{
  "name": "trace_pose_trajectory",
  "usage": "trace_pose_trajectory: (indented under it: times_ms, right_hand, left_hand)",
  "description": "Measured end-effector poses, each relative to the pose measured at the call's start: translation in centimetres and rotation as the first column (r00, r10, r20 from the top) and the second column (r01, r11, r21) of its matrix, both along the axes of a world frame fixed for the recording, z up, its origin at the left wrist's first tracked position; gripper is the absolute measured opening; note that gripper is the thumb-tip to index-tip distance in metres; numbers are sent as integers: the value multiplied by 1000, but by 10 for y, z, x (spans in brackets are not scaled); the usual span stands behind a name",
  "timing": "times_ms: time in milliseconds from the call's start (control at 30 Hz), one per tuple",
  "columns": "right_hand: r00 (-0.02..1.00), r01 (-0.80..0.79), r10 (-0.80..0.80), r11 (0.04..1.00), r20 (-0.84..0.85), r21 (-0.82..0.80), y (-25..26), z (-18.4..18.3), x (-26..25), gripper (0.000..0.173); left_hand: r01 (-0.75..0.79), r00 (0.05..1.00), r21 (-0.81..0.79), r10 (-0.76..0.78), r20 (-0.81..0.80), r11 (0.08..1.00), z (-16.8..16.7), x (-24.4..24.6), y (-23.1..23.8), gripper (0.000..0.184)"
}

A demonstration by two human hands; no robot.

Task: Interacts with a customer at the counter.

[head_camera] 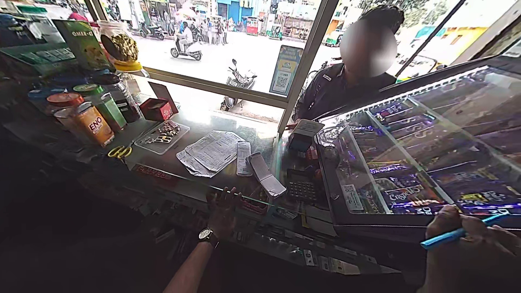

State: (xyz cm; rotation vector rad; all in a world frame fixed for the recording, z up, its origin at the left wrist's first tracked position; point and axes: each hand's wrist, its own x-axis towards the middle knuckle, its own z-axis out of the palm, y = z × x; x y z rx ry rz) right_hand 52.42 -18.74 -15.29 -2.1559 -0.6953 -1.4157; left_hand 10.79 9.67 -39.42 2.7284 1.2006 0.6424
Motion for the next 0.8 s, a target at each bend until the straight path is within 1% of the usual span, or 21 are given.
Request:
trace_pose_trajectory:
  times_ms: [133,167,200,233,267,300,333,367,400,433,467,500,533,567,600,633,667,700,733,767,800]
  right_hand:
    - [999,-27,27,1000,21,10,3,6,-3,44]
    - [999,-38,38,999,27,9,1,6,-3,44]
    - [998,-42,41,999,38,5,-1,6,-3,45]
    - [997,-51,50,998,53,20,2,5,-3,45]
    - [997,-56,54,998,61,32,4,3,-5,45]
    - [996,-59,56,997,70,46,4,3,-6,46]
    - [995,-52,47,997,83,57,4,3,-5,47]
    - [995,-44,37,997,92,70,4,3,-3,49]
    - [996,-37,30,996,88,80,6,3,-2,51]
    - [996,-38,31,996,85,86,7,2,-3,53]
    - [996,-40,33,995,86,89,8,1,-2,53]
    - [995,-50,41,994,89,100,9,1,-2,53]
    - [995,-68,58,990,81,121,10,-1,-1,52]
    - [995,-90,84,985,48,148,10,-4,-1,48]
    - [991,-127,134,977,-28,170,10,-5,-6,46]
    - [979,-145,169,972,-117,185,10,-6,-7,45]
    - [967,-148,181,972,-180,181,10,-18,5,47]
    - [971,-143,175,972,-162,188,15,-39,31,49]
    - [980,-147,170,970,-104,194,20,-62,61,48]
    - [981,-157,175,969,-84,193,20,-73,73,46]
    - [979,-158,179,970,-103,185,16,-65,63,45]
  left_hand:
    - [7,999,4,-7,44,1000,6,1,5,102]
    - [32,996,-36,-29,86,999,8,0,1,95]
    - [77,989,-97,-64,131,992,17,-4,0,81]
    - [151,975,-215,-109,193,965,43,-12,8,63]
    - [264,944,-391,-152,294,882,80,-23,17,49]
    - [407,875,-523,-156,458,748,126,-32,23,42]
    - [560,751,-562,-87,654,608,173,-41,19,40]
    - [687,561,-499,49,826,528,207,-51,15,43]
    - [787,334,-364,152,930,498,231,-62,18,51]
    - [822,186,-245,164,969,514,252,-71,25,63]
    - [835,39,-139,194,980,532,262,-79,40,74]
    - [825,-72,-68,223,972,561,261,-85,60,83]
    - [790,-128,-58,256,958,611,253,-89,77,86]
    - [771,-174,-52,288,942,635,236,-94,94,89]
    - [766,-217,-49,331,918,640,218,-100,108,91]
    - [756,-245,-80,394,886,650,207,-102,112,89]
    - [734,-267,-150,484,834,663,206,-100,106,86]
    - [707,-276,-222,550,788,672,211,-92,99,83]
    - [702,-262,-278,601,755,655,215,-85,93,82]
    - [699,-251,-310,627,737,645,209,-80,89,81]
    - [710,-244,-320,645,725,628,204,-77,84,82]
